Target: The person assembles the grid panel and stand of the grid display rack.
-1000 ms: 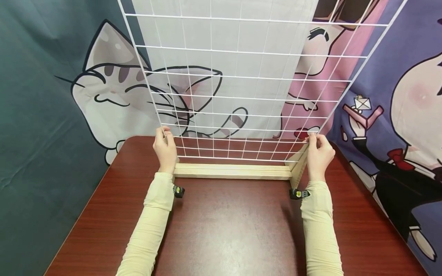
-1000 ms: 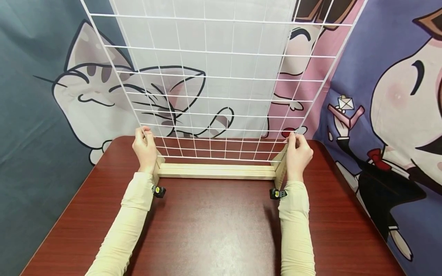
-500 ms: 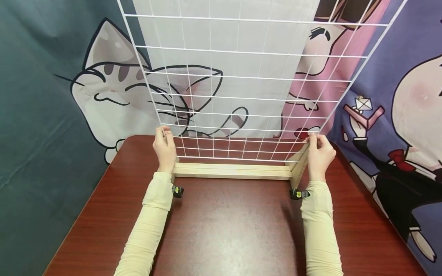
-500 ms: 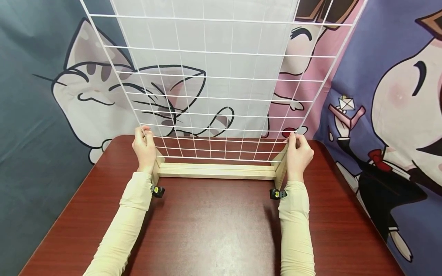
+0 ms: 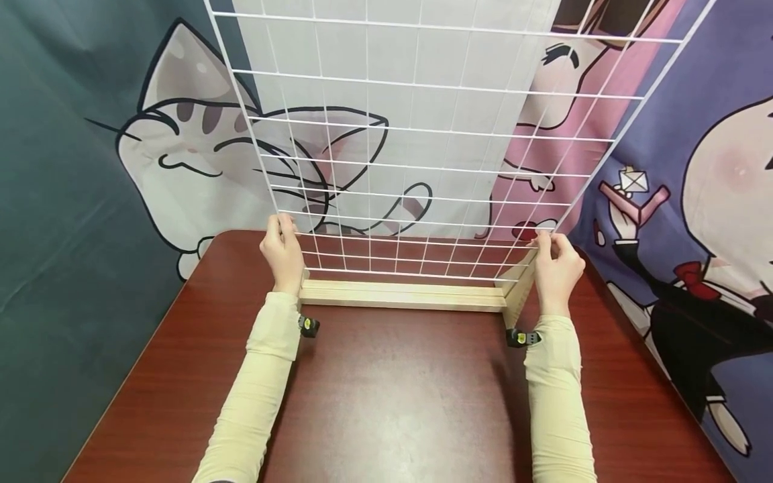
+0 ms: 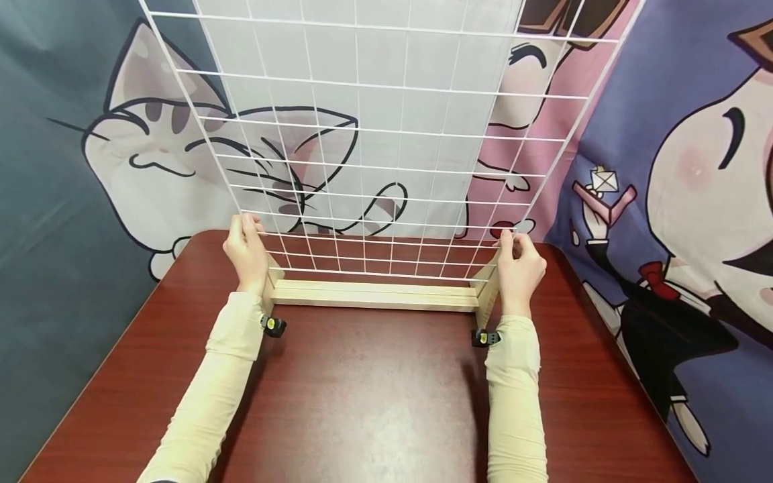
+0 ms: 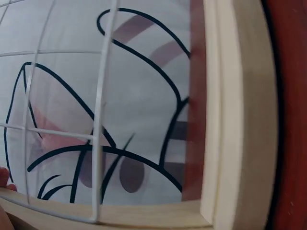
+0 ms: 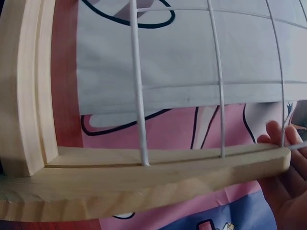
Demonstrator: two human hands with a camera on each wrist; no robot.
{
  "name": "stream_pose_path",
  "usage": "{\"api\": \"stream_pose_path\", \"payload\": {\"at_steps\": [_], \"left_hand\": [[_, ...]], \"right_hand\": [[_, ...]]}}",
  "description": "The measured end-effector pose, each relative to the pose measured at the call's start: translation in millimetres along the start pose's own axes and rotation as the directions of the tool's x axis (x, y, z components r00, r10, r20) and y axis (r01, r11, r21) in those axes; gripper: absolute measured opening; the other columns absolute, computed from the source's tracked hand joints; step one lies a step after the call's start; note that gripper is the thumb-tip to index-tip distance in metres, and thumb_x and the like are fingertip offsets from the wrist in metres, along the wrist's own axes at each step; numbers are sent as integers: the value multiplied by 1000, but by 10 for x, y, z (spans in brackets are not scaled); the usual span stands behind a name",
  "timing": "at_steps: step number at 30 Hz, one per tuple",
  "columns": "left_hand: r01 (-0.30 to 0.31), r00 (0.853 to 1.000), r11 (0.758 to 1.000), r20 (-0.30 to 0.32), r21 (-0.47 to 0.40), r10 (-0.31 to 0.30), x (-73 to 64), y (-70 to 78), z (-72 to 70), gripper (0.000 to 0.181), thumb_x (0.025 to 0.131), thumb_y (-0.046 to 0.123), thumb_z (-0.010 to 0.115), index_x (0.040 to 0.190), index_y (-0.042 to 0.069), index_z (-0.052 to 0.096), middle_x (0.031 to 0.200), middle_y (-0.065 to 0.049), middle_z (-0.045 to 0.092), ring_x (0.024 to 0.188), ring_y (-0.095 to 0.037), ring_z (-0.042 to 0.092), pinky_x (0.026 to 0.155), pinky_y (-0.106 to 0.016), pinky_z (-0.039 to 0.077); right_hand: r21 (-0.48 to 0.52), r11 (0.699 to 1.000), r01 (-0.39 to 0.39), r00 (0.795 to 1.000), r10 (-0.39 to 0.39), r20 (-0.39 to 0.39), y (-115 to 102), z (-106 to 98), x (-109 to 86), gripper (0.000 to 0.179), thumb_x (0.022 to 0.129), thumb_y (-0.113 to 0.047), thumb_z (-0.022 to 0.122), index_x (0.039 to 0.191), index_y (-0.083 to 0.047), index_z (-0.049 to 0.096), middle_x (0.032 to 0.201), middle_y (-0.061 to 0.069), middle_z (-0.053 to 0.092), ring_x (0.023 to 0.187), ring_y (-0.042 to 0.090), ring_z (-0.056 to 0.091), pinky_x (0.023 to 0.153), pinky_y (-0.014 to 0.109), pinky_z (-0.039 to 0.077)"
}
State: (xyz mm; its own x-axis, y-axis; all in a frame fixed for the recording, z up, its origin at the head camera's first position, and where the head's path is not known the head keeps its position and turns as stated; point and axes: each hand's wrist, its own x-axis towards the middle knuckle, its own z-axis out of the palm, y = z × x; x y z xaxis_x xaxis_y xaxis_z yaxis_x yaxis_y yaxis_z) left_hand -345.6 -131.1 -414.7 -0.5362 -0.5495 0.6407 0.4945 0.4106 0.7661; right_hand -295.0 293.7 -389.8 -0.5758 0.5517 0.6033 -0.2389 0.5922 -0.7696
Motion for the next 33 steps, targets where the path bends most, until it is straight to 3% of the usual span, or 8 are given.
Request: {"api": "stream_pose_path", "payload": {"at_steps": [5, 10, 18, 20, 23, 26, 29, 33], "left_hand": [[66, 997, 998, -25, -14, -66, 52, 67, 43, 41, 100, 29, 44, 81, -3, 61, 59, 4, 54, 55, -2, 48, 61, -16, 34], [97, 995, 995, -19, -14, -97, 61, 76, 35, 44, 102, 30, 44, 83, -6, 60, 60, -5, 54, 55, 5, 44, 62, -16, 34], [106, 994, 994, -17, -26, -107, 46, 83, 26, 42, 102, 31, 46, 83, -2, 62, 58, 4, 52, 56, -1, 48, 68, -15, 38], [113, 993, 993, -20, -23, -113, 43, 79, 20, 41, 102, 31, 46, 82, -2, 62, 58, 0, 53, 56, -4, 49, 68, -15, 39], [121, 992, 993, -21, -16, -121, 40, 71, 10, 41, 102, 30, 46, 82, -1, 62, 58, 0, 53, 57, -7, 50, 69, -15, 39], [120, 993, 993, -20, -14, -121, 41, 65, 4, 41, 102, 30, 46, 83, -2, 62, 57, 7, 51, 58, -13, 51, 69, -15, 39], [115, 993, 993, -17, -16, -115, 43, 60, 6, 42, 102, 31, 46, 84, -3, 63, 58, 15, 48, 60, -19, 52, 69, -15, 38], [105, 994, 994, -6, -19, -105, 43, 62, 13, 43, 102, 31, 45, 85, -4, 62, 57, 12, 49, 59, -15, 50, 67, -16, 37]], "right_hand": [[12, 1000, 9, 999, -10, 53, 22, -41, 54, 33, 91, -32, 64, 86, 1, 71, 62, -49, 49, 57, -25, 46, 62, 8, 32], [-26, 1000, -5, 999, 6, 49, 16, -34, 52, 44, 93, -42, 58, 84, -2, 72, 59, -50, 44, 57, -22, 42, 64, 10, 29], [-68, 997, -43, 999, 43, -11, -7, -7, 41, 53, 98, -47, 47, 78, -5, 73, 57, -48, 42, 61, -17, 39, 65, 14, 28], [-69, 996, -47, 999, 46, -15, -11, 2, 36, 51, 97, -46, 49, 78, -5, 73, 58, -38, 53, 61, -16, 39, 65, 14, 29], [-72, 996, -48, 999, 48, -14, -15, 10, 30, 50, 97, -45, 50, 77, -6, 73, 66, -7, 70, 60, -16, 39, 65, 14, 29], [-80, 995, -51, 999, 50, -12, -24, 13, 31, 50, 97, -45, 49, 77, -5, 73, 80, 18, 70, 60, -15, 41, 65, 14, 29], [-91, 993, -70, 997, 69, -16, -34, 11, 42, 48, 97, -44, 50, 77, -6, 73, 78, 15, 71, 63, 1, 54, 67, 15, 31], [-106, 989, -105, 994, 102, -28, -41, 8, 65, 47, 95, -44, 51, 75, -7, 73, 58, -21, 62, 79, 29, 62, 70, 20, 34]]}}
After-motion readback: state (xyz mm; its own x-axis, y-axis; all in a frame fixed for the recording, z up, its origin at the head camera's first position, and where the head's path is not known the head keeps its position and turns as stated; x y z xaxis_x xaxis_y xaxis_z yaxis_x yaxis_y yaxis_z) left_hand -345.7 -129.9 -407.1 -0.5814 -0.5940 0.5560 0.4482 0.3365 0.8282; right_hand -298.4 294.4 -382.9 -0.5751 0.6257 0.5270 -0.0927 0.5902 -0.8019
